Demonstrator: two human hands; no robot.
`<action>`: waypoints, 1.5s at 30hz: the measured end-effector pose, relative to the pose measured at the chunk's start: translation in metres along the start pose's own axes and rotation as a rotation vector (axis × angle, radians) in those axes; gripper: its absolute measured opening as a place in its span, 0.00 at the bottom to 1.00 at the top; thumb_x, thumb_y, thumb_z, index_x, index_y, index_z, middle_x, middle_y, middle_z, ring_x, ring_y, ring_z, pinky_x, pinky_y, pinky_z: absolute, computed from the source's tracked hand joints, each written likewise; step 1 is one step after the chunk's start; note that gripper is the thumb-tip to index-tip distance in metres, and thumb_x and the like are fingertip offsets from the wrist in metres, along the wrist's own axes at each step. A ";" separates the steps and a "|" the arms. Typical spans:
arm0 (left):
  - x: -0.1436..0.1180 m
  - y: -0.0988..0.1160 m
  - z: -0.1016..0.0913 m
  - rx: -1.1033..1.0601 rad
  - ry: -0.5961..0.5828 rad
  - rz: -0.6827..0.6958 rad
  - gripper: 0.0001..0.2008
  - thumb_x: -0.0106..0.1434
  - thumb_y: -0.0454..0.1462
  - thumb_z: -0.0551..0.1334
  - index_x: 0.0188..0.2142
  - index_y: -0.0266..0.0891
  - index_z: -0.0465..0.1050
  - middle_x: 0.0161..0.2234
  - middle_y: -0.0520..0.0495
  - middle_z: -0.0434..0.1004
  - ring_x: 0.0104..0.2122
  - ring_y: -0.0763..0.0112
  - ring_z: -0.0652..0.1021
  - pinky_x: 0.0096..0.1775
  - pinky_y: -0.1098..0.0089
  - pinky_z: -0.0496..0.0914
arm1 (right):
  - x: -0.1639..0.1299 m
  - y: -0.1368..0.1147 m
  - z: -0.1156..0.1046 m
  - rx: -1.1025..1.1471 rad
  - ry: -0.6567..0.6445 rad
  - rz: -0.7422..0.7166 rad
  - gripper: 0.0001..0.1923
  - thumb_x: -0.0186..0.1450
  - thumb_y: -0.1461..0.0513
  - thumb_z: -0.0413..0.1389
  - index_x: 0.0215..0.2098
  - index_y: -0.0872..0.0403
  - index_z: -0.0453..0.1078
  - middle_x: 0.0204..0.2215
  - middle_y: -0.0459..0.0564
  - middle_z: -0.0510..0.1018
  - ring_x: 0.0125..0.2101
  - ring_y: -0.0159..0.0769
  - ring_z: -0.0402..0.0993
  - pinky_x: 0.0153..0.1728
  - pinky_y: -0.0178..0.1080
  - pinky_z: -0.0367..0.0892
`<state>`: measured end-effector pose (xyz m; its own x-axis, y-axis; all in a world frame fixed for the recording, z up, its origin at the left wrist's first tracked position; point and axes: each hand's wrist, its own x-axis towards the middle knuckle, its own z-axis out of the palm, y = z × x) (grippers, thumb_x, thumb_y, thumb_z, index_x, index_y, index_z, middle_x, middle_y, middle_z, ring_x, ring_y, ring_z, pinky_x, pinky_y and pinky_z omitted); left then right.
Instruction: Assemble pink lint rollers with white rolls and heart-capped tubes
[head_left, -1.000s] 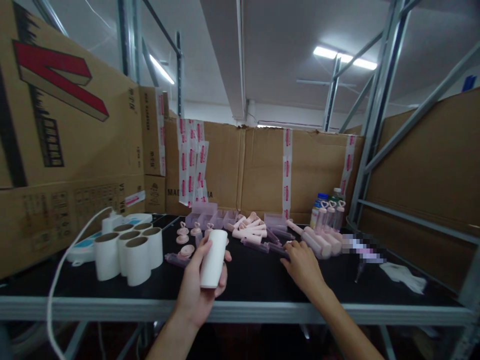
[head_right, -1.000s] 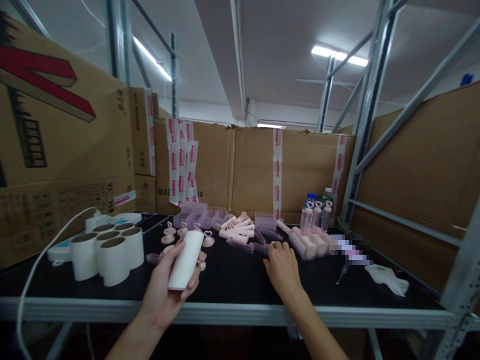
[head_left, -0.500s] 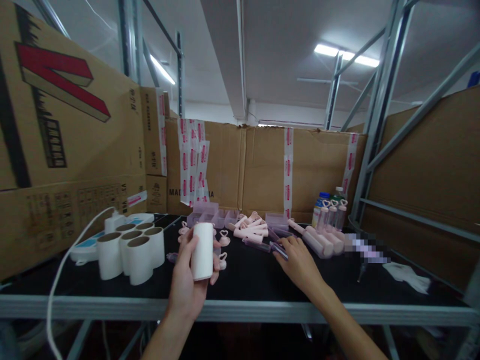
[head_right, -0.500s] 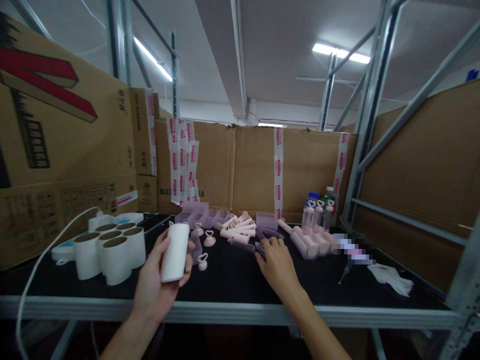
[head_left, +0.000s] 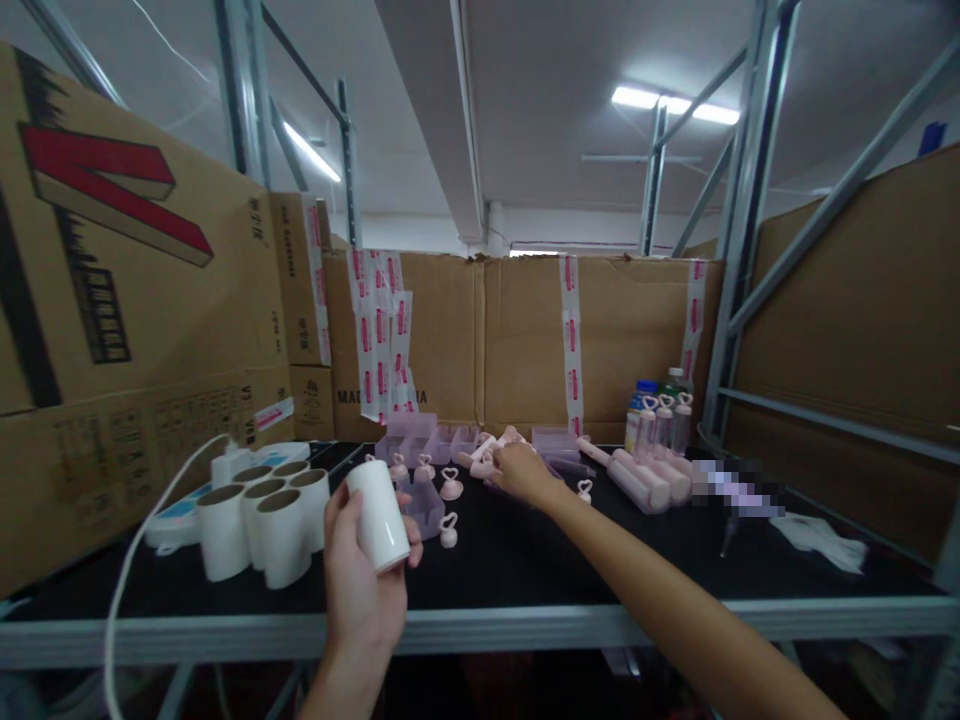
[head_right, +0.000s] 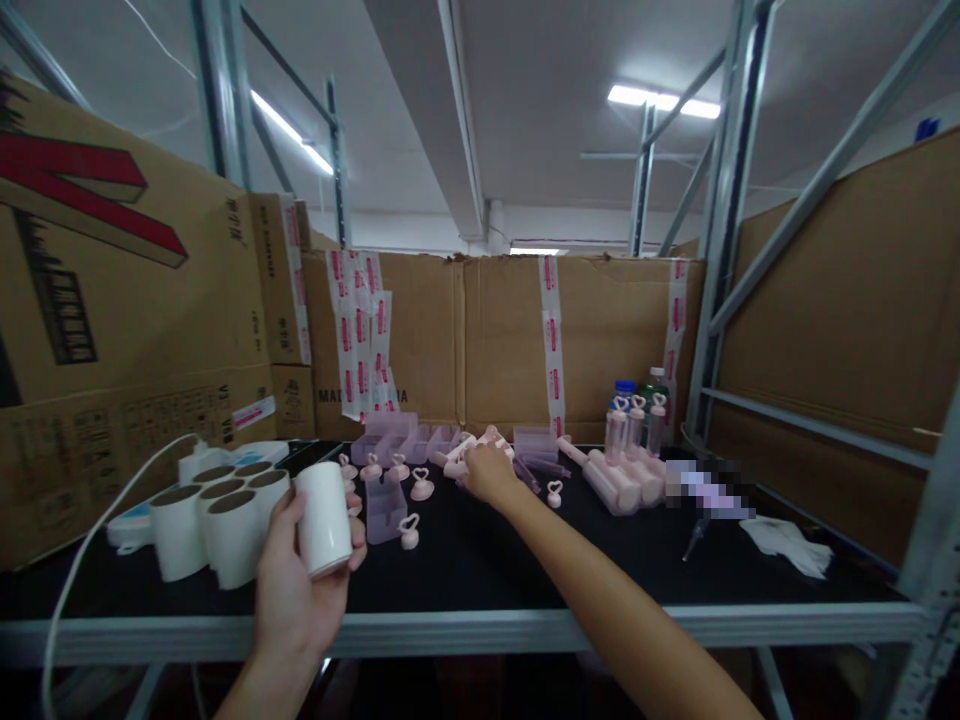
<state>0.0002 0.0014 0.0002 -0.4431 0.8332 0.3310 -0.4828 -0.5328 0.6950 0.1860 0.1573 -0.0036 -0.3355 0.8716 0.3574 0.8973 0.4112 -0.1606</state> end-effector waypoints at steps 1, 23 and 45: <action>-0.001 0.000 0.002 0.005 0.004 -0.006 0.14 0.64 0.42 0.62 0.48 0.42 0.68 0.28 0.53 0.77 0.16 0.72 0.72 0.13 0.76 0.63 | 0.004 -0.002 0.002 0.006 -0.016 0.013 0.18 0.72 0.55 0.60 0.55 0.55 0.71 0.54 0.55 0.75 0.51 0.45 0.75 0.52 0.53 0.72; -0.012 -0.012 0.009 0.012 -0.036 -0.076 0.18 0.62 0.45 0.64 0.50 0.45 0.67 0.29 0.54 0.77 0.16 0.72 0.74 0.13 0.76 0.64 | 0.024 0.032 -0.003 1.092 0.058 0.193 0.17 0.73 0.54 0.57 0.54 0.56 0.70 0.47 0.52 0.78 0.41 0.38 0.78 0.41 0.44 0.77; -0.049 -0.060 0.021 0.133 0.007 -0.243 0.26 0.64 0.51 0.63 0.58 0.45 0.68 0.36 0.50 0.78 0.33 0.66 0.78 0.31 0.72 0.71 | -0.148 -0.069 -0.003 1.027 0.296 0.268 0.26 0.74 0.40 0.41 0.35 0.49 0.65 0.20 0.42 0.70 0.22 0.36 0.68 0.23 0.35 0.57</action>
<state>0.0668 -0.0042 -0.0440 -0.3315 0.9330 0.1398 -0.4725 -0.2925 0.8314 0.1748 -0.0004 -0.0430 0.0396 0.9239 0.3806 0.2186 0.3637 -0.9055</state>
